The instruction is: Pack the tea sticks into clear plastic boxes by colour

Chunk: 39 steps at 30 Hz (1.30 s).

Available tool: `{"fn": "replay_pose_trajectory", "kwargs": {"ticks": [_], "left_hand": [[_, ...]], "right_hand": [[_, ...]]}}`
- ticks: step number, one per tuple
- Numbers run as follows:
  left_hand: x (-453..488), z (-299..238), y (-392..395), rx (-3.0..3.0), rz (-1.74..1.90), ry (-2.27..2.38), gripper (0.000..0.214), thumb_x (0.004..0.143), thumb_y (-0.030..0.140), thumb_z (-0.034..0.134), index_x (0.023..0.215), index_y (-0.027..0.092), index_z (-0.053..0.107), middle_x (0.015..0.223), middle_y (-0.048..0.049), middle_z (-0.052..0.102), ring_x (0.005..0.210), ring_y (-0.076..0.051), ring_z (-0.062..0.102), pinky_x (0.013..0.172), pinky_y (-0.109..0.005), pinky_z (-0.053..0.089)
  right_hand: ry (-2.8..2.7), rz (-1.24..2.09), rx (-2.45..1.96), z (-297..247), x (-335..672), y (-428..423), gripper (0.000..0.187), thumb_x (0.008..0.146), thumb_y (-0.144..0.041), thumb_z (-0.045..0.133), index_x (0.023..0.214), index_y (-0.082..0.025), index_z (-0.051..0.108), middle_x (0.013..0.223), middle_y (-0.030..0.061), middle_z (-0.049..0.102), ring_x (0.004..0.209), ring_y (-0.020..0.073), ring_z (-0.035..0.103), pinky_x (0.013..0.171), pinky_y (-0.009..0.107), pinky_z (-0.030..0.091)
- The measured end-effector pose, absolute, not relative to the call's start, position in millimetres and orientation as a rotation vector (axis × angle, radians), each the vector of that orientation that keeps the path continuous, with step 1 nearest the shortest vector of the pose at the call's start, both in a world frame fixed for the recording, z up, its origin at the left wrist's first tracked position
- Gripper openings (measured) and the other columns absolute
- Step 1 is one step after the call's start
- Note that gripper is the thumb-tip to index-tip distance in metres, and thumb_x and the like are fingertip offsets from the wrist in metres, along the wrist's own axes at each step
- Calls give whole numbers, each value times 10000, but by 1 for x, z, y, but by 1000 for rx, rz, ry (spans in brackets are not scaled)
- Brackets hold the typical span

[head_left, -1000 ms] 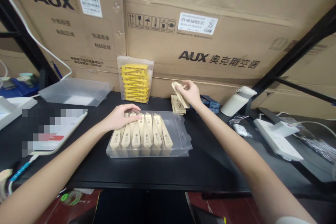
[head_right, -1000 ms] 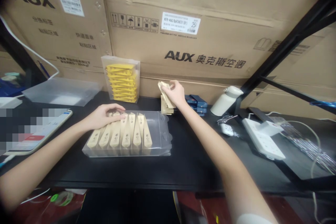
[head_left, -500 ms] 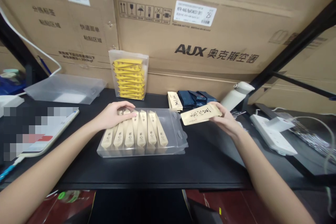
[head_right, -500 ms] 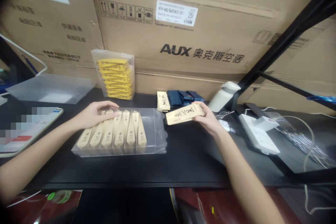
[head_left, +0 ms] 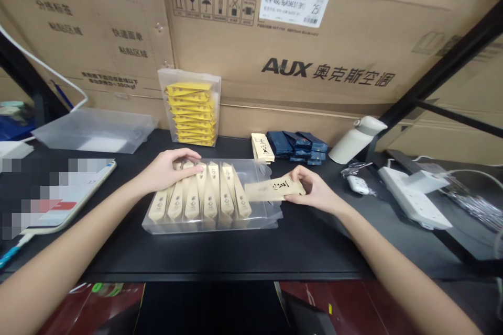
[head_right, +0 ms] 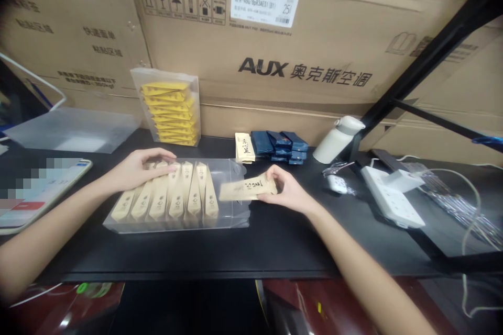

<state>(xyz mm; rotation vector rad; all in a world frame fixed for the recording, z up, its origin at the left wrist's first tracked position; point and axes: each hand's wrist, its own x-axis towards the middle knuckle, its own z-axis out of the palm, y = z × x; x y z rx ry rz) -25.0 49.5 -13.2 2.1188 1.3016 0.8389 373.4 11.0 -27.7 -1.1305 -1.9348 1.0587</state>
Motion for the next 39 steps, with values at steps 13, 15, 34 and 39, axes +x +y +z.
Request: {"fn": "replay_pose_trajectory", "kwargs": {"ticks": [13, 15, 34, 39], "left_hand": [[-26, -15, 50, 2153, 853, 1289, 407, 782, 544, 678, 1016, 211, 692, 1040, -46, 735, 998, -251, 669, 933, -370, 490], [-26, -15, 50, 2151, 854, 1286, 409, 782, 544, 677, 1015, 209, 692, 1042, -49, 736, 999, -253, 669, 934, -373, 490], [-25, -12, 48, 2136, 839, 1304, 418, 782, 554, 674, 1015, 207, 693, 1043, -50, 738, 1016, -263, 666, 942, -376, 484], [-24, -12, 47, 2140, 846, 1301, 414, 785, 552, 672, 1017, 210, 693, 1036, -50, 736, 1005, -259, 664, 943, -381, 480]], "right_hand": [[-2178, 88, -1037, -37, 337, -10, 263, 716, -146, 684, 898, -215, 507, 944, 57, 562, 870, 212, 565, 724, 327, 479], [-2192, 122, -988, -36, 336, -13, 229, 751, -175, 704, 907, -214, 540, 987, 75, 551, 910, 217, 582, 743, 337, 504], [-1246, 1225, -1268, -39, 344, 4, 293, 681, -317, 759, 899, -157, 648, 659, -11, 605, 416, 51, 406, 340, 187, 252], [-1413, 1364, -1337, -31, 341, 8, 171, 687, -243, 685, 812, -128, 698, 504, -34, 546, 322, 22, 309, 319, 188, 145]]}}
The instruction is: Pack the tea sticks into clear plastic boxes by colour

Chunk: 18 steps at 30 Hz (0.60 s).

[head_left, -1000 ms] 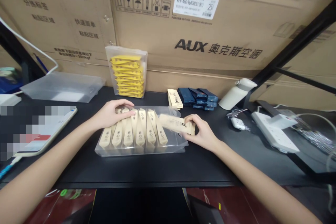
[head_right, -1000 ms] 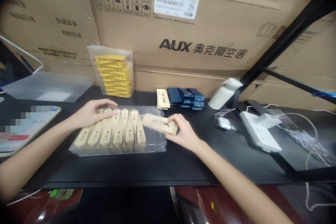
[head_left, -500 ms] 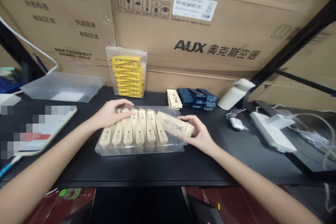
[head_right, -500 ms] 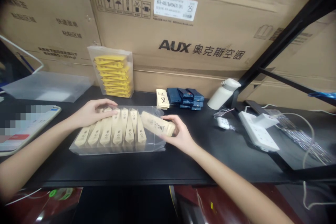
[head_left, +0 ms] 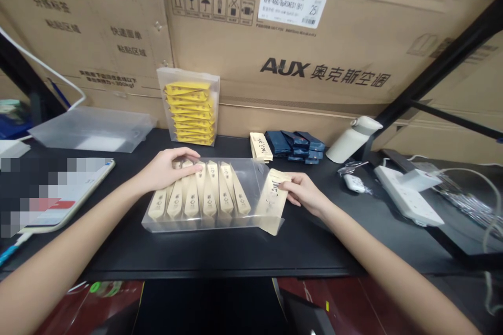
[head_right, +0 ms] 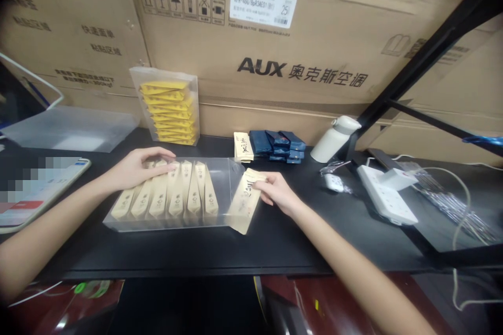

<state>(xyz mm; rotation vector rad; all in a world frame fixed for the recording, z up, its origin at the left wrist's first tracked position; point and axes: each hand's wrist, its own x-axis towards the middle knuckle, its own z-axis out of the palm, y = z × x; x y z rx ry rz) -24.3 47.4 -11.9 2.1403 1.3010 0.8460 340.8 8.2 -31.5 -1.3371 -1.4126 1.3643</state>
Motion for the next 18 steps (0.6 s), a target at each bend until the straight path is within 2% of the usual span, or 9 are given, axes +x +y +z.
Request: {"fn": "replay_pose_trajectory", "kwargs": {"ticks": [2, 4, 5, 7, 9, 12, 14, 16, 18], "left_hand": [[-24, -12, 47, 2144, 846, 1298, 410, 787, 553, 667, 1014, 212, 693, 1034, -49, 737, 1006, -261, 665, 942, -383, 483], [-24, -11, 47, 2145, 847, 1297, 411, 785, 554, 666, 1012, 212, 694, 1038, -51, 738, 1012, -264, 666, 944, -385, 485], [-24, -11, 47, 2143, 847, 1296, 414, 783, 555, 668, 1011, 211, 693, 1043, -53, 738, 1015, -266, 666, 946, -386, 486], [-24, -11, 47, 2139, 846, 1294, 417, 781, 555, 670, 1010, 208, 692, 1052, -57, 738, 1020, -267, 666, 952, -389, 485], [-24, -12, 47, 2140, 847, 1294, 416, 782, 554, 668, 1013, 209, 691, 1052, -58, 739, 1019, -267, 666, 953, -392, 486], [-25, -13, 48, 2146, 846, 1303, 414, 784, 554, 666, 1021, 215, 691, 1042, -55, 739, 1014, -267, 667, 951, -394, 485], [-26, -13, 48, 2145, 838, 1308, 418, 783, 556, 669, 1026, 216, 689, 1041, -53, 739, 1014, -268, 666, 953, -396, 481], [-26, -14, 49, 2139, 831, 1306, 424, 781, 555, 673, 1031, 214, 686, 1046, -55, 737, 1020, -268, 663, 957, -397, 476], [-26, -14, 49, 2134, 834, 1300, 428, 780, 556, 674, 1029, 209, 685, 1050, -58, 735, 1023, -268, 661, 958, -395, 473]], "right_hand": [[-1441, 1459, -1343, -30, 339, 13, 107, 673, -235, 692, 669, -133, 658, 435, -48, 498, 303, 19, 295, 305, 183, 139], [-1428, 1536, -1354, -30, 336, 17, 176, 673, -264, 724, 606, -144, 614, 404, -50, 483, 293, 25, 321, 287, 174, 189], [-1414, 1568, -1360, -30, 335, 19, 192, 678, -290, 744, 641, -144, 625, 425, -41, 514, 301, 35, 364, 288, 171, 247], [-1393, 1591, -1369, -33, 331, 19, 276, 687, -346, 777, 840, -141, 672, 532, -10, 614, 343, 63, 473, 322, 180, 375], [-1415, 1537, -1359, -36, 328, 18, 411, 692, -375, 790, 1014, -157, 657, 618, 4, 666, 378, 84, 532, 349, 198, 432], [-1453, 1354, -1293, -39, 327, 18, 381, 694, -351, 782, 1006, -171, 657, 658, -1, 686, 433, 103, 574, 383, 207, 449], [-1436, 1280, -1226, -37, 330, 18, 349, 691, -311, 770, 1000, -181, 673, 793, 19, 730, 581, 132, 656, 500, 230, 515], [-1441, 1287, -1186, -33, 333, 20, 340, 688, -275, 760, 1008, -190, 685, 896, 25, 745, 703, 151, 693, 609, 251, 542], [-1527, 1390, -1183, -28, 336, 22, 303, 685, -246, 758, 976, -184, 701, 881, 21, 748, 716, 147, 694, 640, 251, 537]]}}
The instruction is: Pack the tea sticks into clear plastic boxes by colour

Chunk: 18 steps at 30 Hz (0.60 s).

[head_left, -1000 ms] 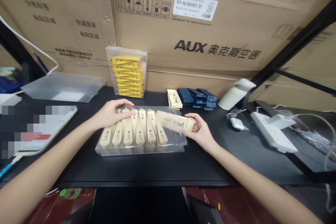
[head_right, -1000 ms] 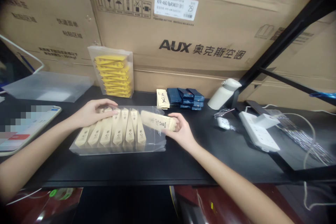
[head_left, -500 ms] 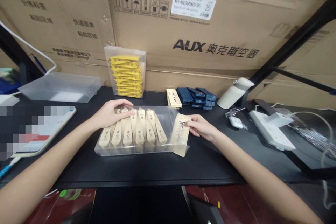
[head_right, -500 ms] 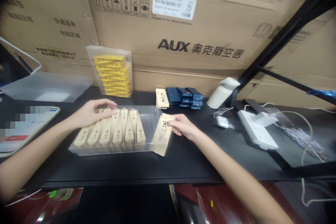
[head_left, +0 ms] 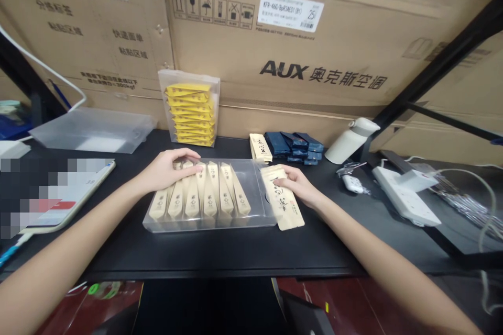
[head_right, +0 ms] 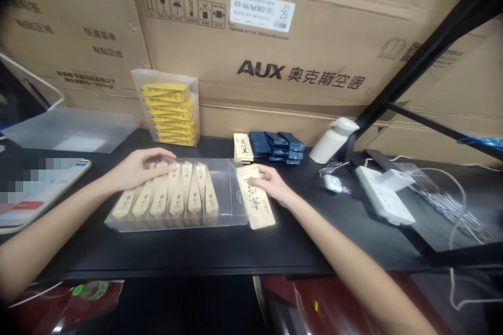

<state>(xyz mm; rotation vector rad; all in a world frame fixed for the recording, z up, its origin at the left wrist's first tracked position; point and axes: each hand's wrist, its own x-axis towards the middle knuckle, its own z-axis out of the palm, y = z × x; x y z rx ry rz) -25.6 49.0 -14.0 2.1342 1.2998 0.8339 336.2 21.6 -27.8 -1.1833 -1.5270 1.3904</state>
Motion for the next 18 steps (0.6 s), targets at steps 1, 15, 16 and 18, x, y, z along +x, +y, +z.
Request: {"fn": "replay_pose_trajectory", "kwargs": {"ticks": [1, 15, 16, 18], "left_hand": [[-25, -14, 49, 2134, 836, 1297, 428, 781, 557, 673, 1028, 207, 685, 1052, -60, 735, 1022, -268, 661, 957, -394, 474], [-26, -14, 49, 2147, 855, 1283, 413, 789, 553, 665, 1016, 209, 686, 1049, -58, 738, 1008, -261, 670, 949, -386, 486], [-26, -14, 49, 2147, 855, 1285, 410, 788, 551, 666, 1015, 210, 687, 1047, -56, 738, 1006, -261, 670, 948, -385, 485], [-25, -13, 48, 2146, 854, 1295, 409, 783, 551, 671, 1013, 214, 690, 1043, -52, 738, 1005, -262, 669, 948, -386, 482]], "right_hand": [[-1590, 1460, -1182, -25, 337, 23, 296, 686, -234, 758, 972, -179, 710, 874, 21, 750, 722, 144, 694, 653, 248, 535], [-1966, 1773, -1063, -20, 346, 41, 685, 720, -216, 781, 1366, -223, 556, 764, -41, 691, 613, 77, 608, 536, 170, 487], [-1920, 1761, -1078, -21, 347, 39, 712, 718, -211, 785, 1383, -221, 535, 765, -43, 694, 607, 73, 608, 543, 169, 491], [-1769, 1689, -1121, -24, 343, 36, 671, 715, -222, 795, 1345, -213, 564, 825, -21, 723, 657, 82, 642, 601, 187, 523]]}}
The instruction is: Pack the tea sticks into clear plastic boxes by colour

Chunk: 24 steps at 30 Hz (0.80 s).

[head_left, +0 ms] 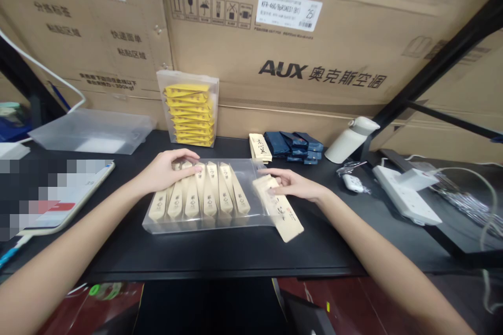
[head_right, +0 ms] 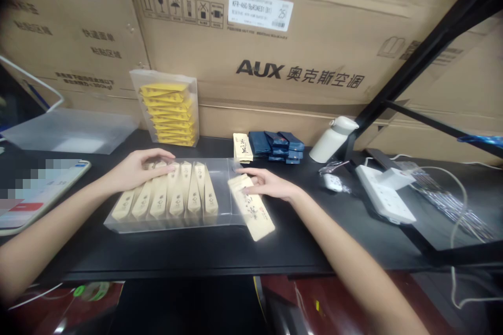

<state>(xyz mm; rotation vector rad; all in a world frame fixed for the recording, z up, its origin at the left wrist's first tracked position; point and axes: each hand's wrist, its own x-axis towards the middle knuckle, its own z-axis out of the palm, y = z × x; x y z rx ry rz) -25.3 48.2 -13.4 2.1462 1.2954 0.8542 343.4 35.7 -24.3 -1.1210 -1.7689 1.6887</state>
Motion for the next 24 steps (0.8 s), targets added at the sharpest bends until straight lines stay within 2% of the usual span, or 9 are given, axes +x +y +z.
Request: {"fn": "replay_pose_trajectory", "kwargs": {"ticks": [4, 6, 8, 11, 13, 16, 21, 24], "left_hand": [[-25, -13, 47, 2139, 852, 1306, 416, 777, 557, 676, 1010, 213, 694, 1045, -53, 738, 1005, -263, 667, 944, -383, 484], [-25, -12, 47, 2136, 854, 1303, 419, 776, 559, 676, 1009, 211, 695, 1044, -52, 739, 1007, -263, 669, 943, -379, 486], [-25, -13, 47, 2141, 858, 1304, 421, 775, 560, 675, 1009, 211, 697, 1037, -49, 741, 1002, -262, 671, 942, -375, 486], [-25, -13, 47, 2151, 852, 1306, 422, 776, 563, 672, 1009, 213, 699, 1029, -47, 740, 994, -262, 668, 938, -376, 483], [-25, -12, 47, 2144, 848, 1308, 426, 777, 565, 672, 1012, 210, 696, 1032, -50, 737, 1000, -263, 663, 939, -378, 479], [-25, -12, 47, 2131, 840, 1314, 435, 777, 567, 673, 1016, 205, 692, 1047, -55, 733, 1016, -267, 657, 947, -382, 472], [-25, -11, 46, 2131, 837, 1323, 425, 779, 560, 675, 1018, 209, 692, 1046, -50, 732, 1016, -262, 656, 947, -378, 469], [-25, -12, 46, 2138, 833, 1320, 418, 780, 557, 676, 1015, 211, 692, 1046, -46, 732, 1015, -258, 657, 945, -375, 470]], "right_hand": [[-1433, 1515, -1208, -36, 322, 30, 399, 700, -299, 811, 1069, -182, 711, 935, 54, 756, 788, 155, 704, 731, 289, 578], [-1335, 1537, -1208, -39, 311, 26, 349, 714, -314, 793, 1030, -180, 728, 968, 73, 758, 829, 181, 714, 786, 331, 583], [-1289, 1649, -1141, -38, 304, 20, 351, 728, -271, 761, 1067, -185, 725, 1048, 79, 749, 910, 187, 714, 859, 336, 569], [-1262, 1873, -977, -35, 302, 13, 501, 660, -131, 742, 1155, -190, 691, 1202, 81, 703, 1051, 190, 684, 936, 314, 539], [-1232, 1945, -912, -35, 301, 10, 592, 604, -71, 743, 1181, -180, 673, 1241, 87, 685, 1061, 197, 682, 933, 313, 539], [-1124, 1861, -921, -39, 297, 8, 592, 609, -80, 761, 1184, -183, 667, 1205, 80, 703, 1001, 192, 700, 918, 318, 542], [-1106, 1752, -977, -39, 292, 4, 334, 793, -284, 718, 1119, -213, 712, 1232, 67, 691, 1125, 204, 647, 997, 339, 491], [-1237, 1862, -965, -34, 297, 2, 307, 788, -287, 730, 1082, -196, 734, 1179, 77, 708, 1050, 195, 667, 864, 301, 547]]}}
